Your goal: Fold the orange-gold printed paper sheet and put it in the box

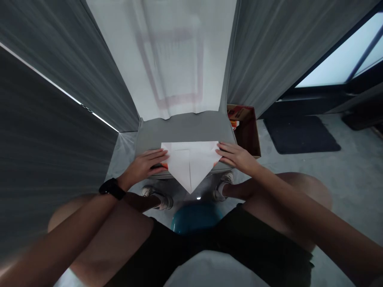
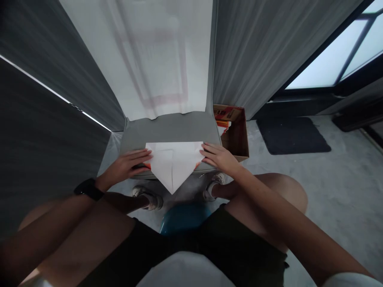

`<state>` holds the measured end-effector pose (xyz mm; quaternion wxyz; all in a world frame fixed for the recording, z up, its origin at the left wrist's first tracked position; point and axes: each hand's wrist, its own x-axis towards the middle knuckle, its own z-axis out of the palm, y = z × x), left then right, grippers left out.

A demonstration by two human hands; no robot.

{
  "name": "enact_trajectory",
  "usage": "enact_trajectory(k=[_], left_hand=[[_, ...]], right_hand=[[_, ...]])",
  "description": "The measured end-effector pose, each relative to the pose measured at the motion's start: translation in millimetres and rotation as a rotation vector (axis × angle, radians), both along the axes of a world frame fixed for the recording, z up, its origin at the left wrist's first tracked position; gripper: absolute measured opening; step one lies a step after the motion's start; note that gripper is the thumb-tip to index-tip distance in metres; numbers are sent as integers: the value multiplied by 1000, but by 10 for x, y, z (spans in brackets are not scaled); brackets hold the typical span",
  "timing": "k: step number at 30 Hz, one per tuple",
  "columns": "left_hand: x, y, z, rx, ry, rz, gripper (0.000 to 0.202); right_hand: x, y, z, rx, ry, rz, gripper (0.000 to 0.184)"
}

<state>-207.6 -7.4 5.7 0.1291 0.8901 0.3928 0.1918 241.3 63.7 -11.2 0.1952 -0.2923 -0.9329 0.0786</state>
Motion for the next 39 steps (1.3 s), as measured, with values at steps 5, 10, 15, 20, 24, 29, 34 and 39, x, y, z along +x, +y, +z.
enact_trajectory(k=[5,10,15,20,24,29,34,39], left_hand=[[-21,57,-23,11,-44,-5,48],[0,57,-22,20,-69,-6,41],[33,-2,0,-15,-5,23,37],[133,-26,28,-71,-89,138,36],[209,0,15,-133,-203,260,36],[129,23,-48,-175,-254,226,40],[33,41,-82,-156,-256,157,39],[81,80,-64,-236,-342,257,38]], right_hand=[[-51,-44,60,28,-14,-30,33],[-189,-134,30,44,24,-75,33],[-292,-205,-5,-55,63,-168,32],[-344,-158,-32,-210,199,-265,34],[-387,-98,-100,-281,332,-361,32],[-319,-74,-143,-297,347,-364,33],[-182,-63,-137,-285,309,-190,29],[-258,-69,-146,-293,385,-291,30]])
